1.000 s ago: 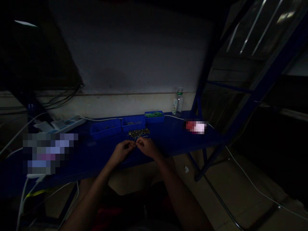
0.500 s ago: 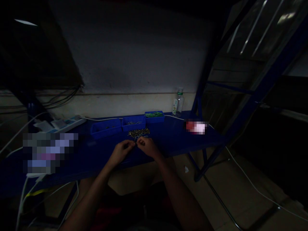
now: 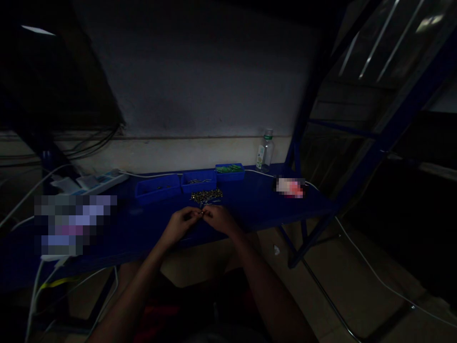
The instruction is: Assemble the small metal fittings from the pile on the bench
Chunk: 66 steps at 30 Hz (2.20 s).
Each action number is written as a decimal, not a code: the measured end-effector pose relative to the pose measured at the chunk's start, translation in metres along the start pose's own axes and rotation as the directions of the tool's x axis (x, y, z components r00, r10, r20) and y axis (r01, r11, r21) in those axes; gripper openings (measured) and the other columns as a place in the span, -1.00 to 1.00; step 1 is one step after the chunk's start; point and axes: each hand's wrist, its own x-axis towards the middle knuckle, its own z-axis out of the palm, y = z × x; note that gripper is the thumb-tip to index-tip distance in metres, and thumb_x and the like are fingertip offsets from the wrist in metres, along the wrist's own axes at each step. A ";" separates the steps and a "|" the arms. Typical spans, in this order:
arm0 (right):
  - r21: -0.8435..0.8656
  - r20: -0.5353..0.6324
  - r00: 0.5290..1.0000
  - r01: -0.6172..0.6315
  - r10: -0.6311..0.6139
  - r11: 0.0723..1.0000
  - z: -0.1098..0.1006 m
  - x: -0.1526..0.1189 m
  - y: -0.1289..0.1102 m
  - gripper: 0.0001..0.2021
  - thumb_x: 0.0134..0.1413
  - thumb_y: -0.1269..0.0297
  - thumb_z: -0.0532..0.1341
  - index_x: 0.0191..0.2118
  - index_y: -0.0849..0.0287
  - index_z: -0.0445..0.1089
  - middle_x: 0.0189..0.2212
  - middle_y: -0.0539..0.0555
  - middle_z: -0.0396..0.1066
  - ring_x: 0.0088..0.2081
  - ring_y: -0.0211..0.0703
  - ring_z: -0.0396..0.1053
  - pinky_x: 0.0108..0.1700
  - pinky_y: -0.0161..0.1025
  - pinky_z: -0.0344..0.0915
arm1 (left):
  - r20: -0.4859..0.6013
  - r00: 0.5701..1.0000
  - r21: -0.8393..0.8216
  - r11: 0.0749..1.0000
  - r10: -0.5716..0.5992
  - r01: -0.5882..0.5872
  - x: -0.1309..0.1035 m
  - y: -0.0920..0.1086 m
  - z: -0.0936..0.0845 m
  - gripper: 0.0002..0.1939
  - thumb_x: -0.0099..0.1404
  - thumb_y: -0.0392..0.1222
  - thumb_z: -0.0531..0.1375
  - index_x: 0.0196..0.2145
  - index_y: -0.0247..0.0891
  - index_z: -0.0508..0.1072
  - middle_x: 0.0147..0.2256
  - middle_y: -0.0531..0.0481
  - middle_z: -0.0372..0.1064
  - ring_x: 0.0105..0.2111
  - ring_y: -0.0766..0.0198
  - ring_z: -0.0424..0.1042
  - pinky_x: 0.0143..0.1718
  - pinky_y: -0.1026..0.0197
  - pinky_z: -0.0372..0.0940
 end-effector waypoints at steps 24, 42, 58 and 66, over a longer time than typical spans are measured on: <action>0.049 -0.007 0.998 -0.054 0.055 0.997 -0.002 0.001 -0.004 -0.90 0.03 0.37 0.10 -0.36 0.16 0.37 -0.46 -0.04 0.39 -0.42 -0.32 0.31 -0.35 -0.42 0.17 | -0.015 1.000 0.011 1.000 -0.021 0.022 0.001 0.008 -0.003 -0.71 0.17 -0.04 0.10 -0.31 -0.31 0.45 -0.40 -0.03 0.42 -0.37 0.25 0.38 -0.31 0.28 0.24; -0.006 -0.048 0.999 -0.024 0.024 1.000 -0.002 0.000 -0.005 -0.91 0.01 0.38 0.10 -0.41 0.17 0.35 -0.47 -0.04 0.38 -0.44 -0.33 0.28 -0.36 -0.42 0.14 | -0.023 1.000 0.033 0.999 -0.010 0.010 0.002 0.009 -0.001 -0.71 0.19 -0.02 0.08 -0.31 -0.29 0.44 -0.40 -0.01 0.41 -0.38 0.26 0.38 -0.33 0.29 0.23; 0.010 -0.205 0.966 -0.160 0.159 0.987 0.002 0.010 0.011 -0.88 0.04 0.37 0.07 -0.31 0.16 0.33 -0.40 0.00 0.38 -0.35 -0.28 0.32 -0.27 -0.37 0.19 | -0.154 0.977 0.256 0.948 -0.151 0.187 0.031 -0.011 -0.046 -0.70 0.11 -0.03 0.10 -0.33 -0.31 0.45 -0.40 -0.06 0.47 -0.42 0.20 0.41 -0.42 0.28 0.22; -0.253 -0.131 0.966 -0.252 0.225 0.934 0.006 0.017 0.010 -0.74 0.02 0.24 0.14 -0.12 0.06 0.29 -0.32 0.03 0.35 -0.27 -0.19 0.30 -0.24 -0.32 0.15 | -0.477 0.875 0.656 0.629 -0.081 0.416 0.066 -0.024 -0.112 -0.63 0.18 -0.03 0.03 -0.23 -0.37 0.43 -0.20 -0.31 0.41 -0.18 -0.07 0.33 -0.15 -0.02 0.13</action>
